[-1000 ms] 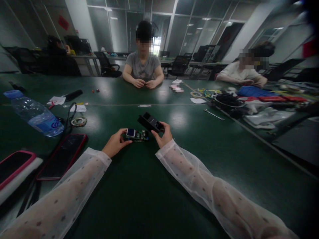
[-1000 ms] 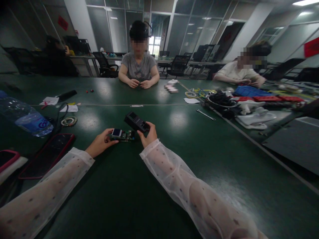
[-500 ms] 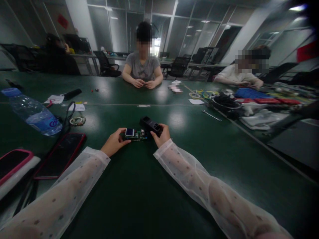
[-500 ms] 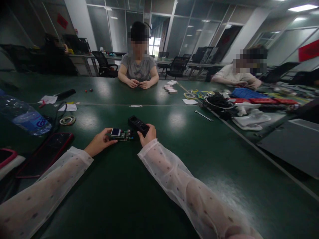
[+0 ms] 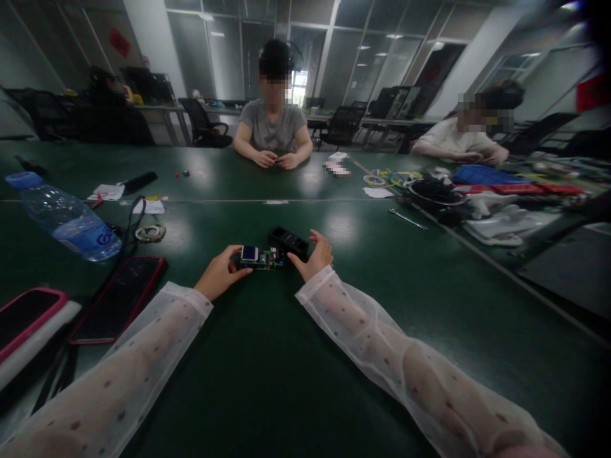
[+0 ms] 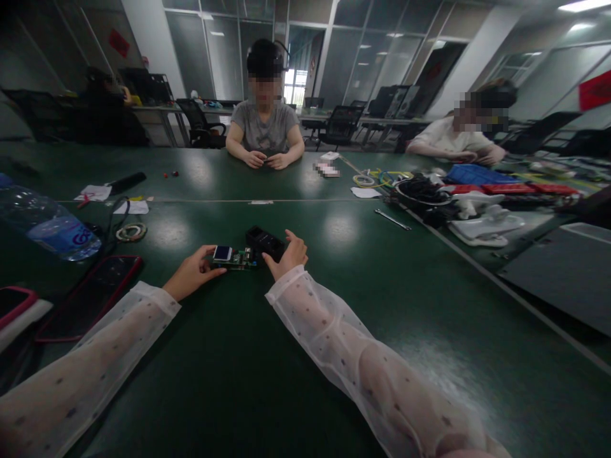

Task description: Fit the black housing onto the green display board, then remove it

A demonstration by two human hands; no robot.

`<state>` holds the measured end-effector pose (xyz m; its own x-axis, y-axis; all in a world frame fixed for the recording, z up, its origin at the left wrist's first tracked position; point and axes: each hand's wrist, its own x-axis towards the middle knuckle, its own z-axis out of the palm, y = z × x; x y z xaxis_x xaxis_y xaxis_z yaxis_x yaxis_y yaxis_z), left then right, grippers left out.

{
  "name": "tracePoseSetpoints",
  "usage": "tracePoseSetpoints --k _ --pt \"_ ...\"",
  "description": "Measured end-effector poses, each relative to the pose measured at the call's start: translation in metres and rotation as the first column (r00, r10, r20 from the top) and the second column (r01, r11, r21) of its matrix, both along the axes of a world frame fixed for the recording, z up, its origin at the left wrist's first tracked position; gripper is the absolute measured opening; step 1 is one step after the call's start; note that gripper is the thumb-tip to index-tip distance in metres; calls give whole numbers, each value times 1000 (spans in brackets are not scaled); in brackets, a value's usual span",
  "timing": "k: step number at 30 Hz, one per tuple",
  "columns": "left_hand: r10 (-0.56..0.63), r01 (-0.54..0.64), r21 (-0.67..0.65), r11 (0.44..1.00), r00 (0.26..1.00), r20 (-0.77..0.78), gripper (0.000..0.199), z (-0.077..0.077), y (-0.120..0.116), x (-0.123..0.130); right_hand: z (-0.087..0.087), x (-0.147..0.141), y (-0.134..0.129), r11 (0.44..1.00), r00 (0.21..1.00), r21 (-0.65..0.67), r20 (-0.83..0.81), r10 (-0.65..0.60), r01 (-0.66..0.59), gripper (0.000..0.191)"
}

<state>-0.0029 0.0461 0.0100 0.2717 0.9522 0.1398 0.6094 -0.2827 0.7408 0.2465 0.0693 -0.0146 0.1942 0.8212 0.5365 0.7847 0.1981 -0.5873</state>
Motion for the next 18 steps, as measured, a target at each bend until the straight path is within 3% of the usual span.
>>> tracePoseSetpoints --k 7,13,18 --pt "4 -4 0 1000 1000 -1 54 -1 1 0 -1 2 1 994 993 37 -47 106 -104 91" --pt "-1 1 18 1000 1000 2 52 -2 1 0 -11 8 11 985 984 -45 -75 165 -168 54" --pt "1 -1 1 1000 1000 4 54 -2 1 0 -10 6 11 985 959 57 -226 171 -162 48"
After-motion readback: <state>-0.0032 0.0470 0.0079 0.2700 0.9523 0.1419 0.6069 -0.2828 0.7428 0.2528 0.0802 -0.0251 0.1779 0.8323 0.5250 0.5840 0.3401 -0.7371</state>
